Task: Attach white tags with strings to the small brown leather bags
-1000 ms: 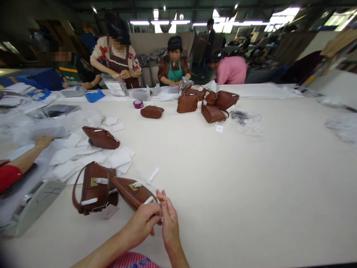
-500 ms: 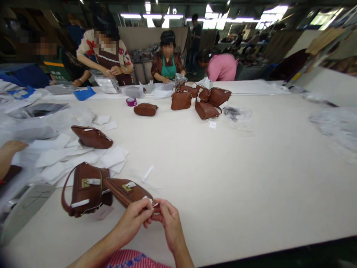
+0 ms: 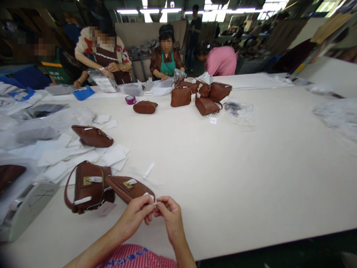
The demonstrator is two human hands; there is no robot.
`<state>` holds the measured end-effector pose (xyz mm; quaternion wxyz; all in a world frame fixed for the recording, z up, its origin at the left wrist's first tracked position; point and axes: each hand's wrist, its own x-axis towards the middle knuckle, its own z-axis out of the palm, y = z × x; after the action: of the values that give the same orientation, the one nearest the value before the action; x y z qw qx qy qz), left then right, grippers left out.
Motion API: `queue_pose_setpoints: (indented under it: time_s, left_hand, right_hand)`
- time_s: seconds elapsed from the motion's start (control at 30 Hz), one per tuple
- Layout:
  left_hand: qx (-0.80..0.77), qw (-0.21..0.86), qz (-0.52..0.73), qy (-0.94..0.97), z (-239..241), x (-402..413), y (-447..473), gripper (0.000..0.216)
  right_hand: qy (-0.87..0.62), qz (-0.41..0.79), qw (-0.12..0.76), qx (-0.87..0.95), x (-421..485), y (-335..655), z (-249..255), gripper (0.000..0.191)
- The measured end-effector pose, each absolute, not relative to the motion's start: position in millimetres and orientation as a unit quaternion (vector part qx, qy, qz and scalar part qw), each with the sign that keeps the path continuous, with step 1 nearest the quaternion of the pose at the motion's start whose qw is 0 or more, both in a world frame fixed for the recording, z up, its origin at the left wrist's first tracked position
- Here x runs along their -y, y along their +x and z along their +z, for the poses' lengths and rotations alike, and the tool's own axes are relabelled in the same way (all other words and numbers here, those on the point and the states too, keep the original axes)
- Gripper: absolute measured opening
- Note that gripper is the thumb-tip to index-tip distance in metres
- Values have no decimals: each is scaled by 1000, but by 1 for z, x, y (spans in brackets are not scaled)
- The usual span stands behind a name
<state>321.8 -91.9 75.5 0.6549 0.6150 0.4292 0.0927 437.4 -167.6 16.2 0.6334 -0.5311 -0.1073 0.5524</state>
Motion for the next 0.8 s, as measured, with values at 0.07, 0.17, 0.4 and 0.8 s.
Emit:
queue_pose_setpoints:
  time_s: [0.07, 0.17, 0.4, 0.8]
  left_hand:
    - [-428, 636, 74, 637, 77, 92, 321, 25]
    - [-417, 573, 74, 702, 80, 91, 320, 22]
    - [-413, 510, 68, 752, 73, 91, 321, 17]
    - [-438, 521, 93, 727, 64, 92, 320, 17]
  right_hand:
    - [-521, 557, 640, 93, 167, 438, 17, 41]
    - [-497, 571, 648, 79, 166, 439, 17, 39]
    - [-483, 584, 649, 71, 167, 438, 13, 41]
    - [-492, 584, 642, 73, 168, 436, 16, 43]
